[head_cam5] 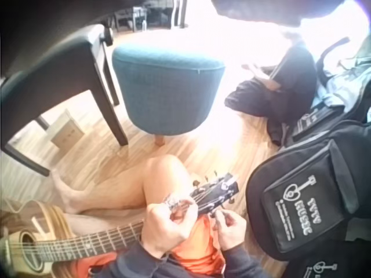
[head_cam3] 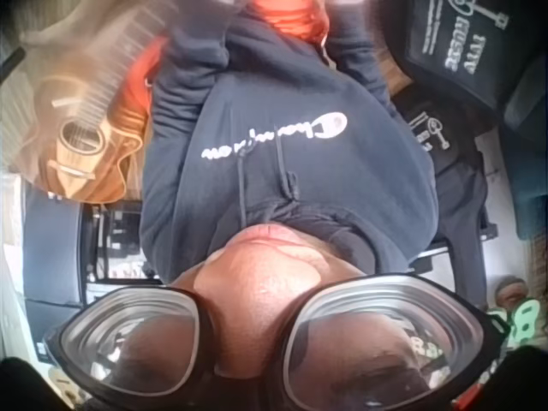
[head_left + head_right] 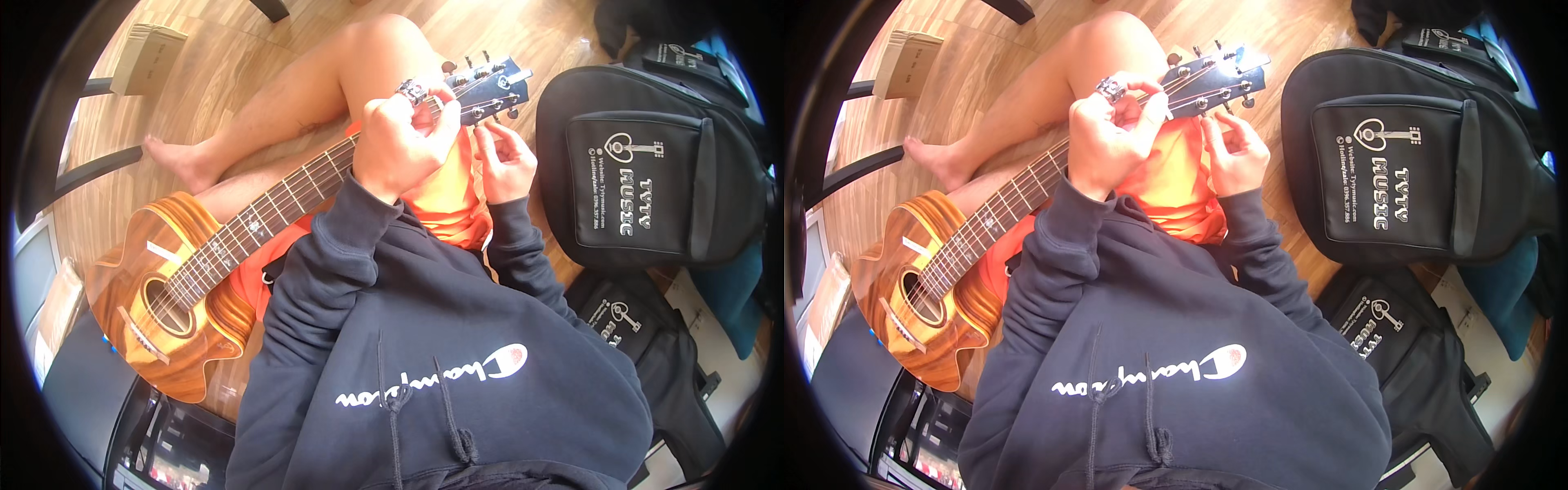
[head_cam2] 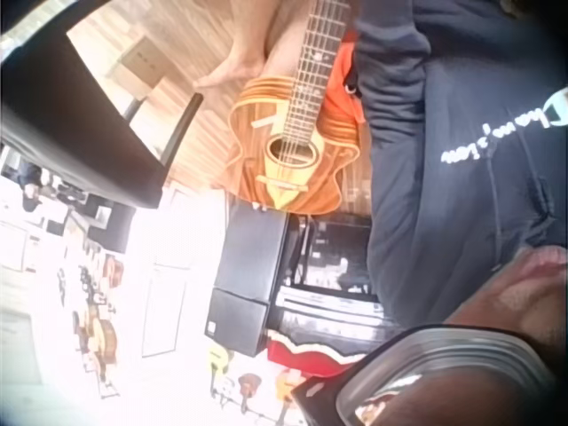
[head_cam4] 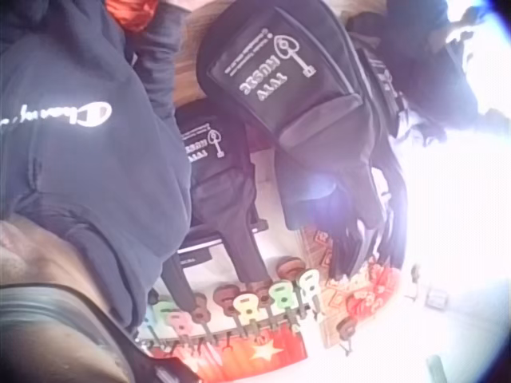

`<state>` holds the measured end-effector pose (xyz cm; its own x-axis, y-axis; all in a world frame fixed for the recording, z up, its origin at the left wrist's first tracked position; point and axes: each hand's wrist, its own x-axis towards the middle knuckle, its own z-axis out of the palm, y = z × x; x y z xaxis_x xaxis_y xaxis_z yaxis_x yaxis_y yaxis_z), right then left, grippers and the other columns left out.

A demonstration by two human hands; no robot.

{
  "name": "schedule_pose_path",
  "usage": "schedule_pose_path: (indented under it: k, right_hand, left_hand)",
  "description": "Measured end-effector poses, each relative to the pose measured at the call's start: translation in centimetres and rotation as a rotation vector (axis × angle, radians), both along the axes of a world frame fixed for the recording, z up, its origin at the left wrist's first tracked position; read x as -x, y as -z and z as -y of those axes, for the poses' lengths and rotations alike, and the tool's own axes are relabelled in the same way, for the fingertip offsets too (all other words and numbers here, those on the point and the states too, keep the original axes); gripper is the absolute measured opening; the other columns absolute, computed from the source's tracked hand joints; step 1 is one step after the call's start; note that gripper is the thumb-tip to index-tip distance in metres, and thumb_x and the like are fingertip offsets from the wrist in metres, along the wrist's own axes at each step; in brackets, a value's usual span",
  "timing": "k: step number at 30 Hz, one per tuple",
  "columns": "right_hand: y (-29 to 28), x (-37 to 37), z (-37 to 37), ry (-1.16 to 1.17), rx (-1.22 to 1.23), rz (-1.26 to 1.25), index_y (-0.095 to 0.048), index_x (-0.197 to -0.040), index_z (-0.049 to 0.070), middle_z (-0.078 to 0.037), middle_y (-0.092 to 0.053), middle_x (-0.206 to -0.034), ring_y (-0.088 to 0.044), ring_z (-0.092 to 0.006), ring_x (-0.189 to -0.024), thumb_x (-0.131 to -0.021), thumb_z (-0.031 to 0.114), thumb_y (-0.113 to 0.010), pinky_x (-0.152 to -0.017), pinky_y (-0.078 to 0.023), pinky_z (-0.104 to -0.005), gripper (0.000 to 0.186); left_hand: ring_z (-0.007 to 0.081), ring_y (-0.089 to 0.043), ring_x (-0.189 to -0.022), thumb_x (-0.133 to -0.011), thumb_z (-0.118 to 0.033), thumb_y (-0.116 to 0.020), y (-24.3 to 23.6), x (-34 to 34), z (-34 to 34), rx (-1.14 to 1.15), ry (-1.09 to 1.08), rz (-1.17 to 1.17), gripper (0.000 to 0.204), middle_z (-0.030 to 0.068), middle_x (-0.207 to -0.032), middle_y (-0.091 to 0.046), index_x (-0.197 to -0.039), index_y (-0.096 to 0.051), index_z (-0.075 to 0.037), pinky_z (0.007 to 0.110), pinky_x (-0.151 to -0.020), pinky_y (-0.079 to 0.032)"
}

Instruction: The person sits on the floor and tunes an acoustic guitar by turning the tuning pegs on the headstock. They repeatedly pluck the strings to check pitch and make adjustments. A small box is briefly opened and closed during the process.

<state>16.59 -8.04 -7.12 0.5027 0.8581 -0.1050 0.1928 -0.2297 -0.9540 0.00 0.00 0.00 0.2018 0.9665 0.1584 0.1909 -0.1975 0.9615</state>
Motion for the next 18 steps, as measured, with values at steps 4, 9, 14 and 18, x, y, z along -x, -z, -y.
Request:
schedule_pose_path:
  k: [4,9,14,18]
  right_hand:
    - [-0.5,-0.3,-0.6,-0.109,-0.004,0.142,-0.068,-0.094,-0.002,-0.003,-0.058,-0.056,-0.050,-0.0051,-0.046,-0.095,0.016,-0.064,-0.043,-0.038,-0.0226,0.018]
    - [-0.1,-2.0,-1.1,0.014,0.299,-0.681,-0.071,-0.096,0.001,0.001,-0.056,-0.058,-0.040,-0.0026,-0.042,-0.097,0.025,-0.062,-0.041,-0.028,-0.0204,0.026]
    - [0.2,0.2,0.0,-0.130,-0.050,0.200,-0.069,-0.093,0.001,-0.001,-0.058,-0.056,-0.042,-0.0032,-0.042,-0.096,0.024,-0.063,-0.041,-0.030,-0.0213,0.024]
    - [-0.4,-3.2,-1.7,-0.265,0.375,-1.371,-0.069,-0.096,0.000,0.000,-0.054,-0.054,-0.043,-0.0042,-0.044,-0.096,0.035,-0.063,-0.042,-0.029,-0.0199,0.036]
  left_hand:
    - [0.0004,-0.038,-0.049,-0.084,-0.006,-0.070,0.0,-0.3,-0.3,-0.002,0.002,0.011,0.008,-0.0053,-0.051,-0.042,-0.089,-0.067,-0.001,0.021,-0.045,-0.031]
    - [0.0003,-0.037,-0.049,-0.084,-0.005,-0.070,0.3,-0.3,-0.3,-0.001,-0.005,0.034,0.008,-0.0056,-0.051,-0.041,-0.089,-0.067,0.000,0.021,-0.045,-0.030]
    - [0.0003,-0.037,-0.049,-0.084,-0.006,-0.070,-0.2,0.2,0.1,0.017,-0.002,0.012,0.008,-0.0057,-0.051,-0.042,-0.089,-0.067,0.000,0.021,-0.045,-0.031]
    - [0.0004,-0.036,-0.049,-0.084,-0.006,-0.070,0.0,0.2,0.2,0.037,-0.006,0.031,0.008,-0.0059,-0.051,-0.041,-0.089,-0.067,0.000,0.021,-0.045,-0.030]
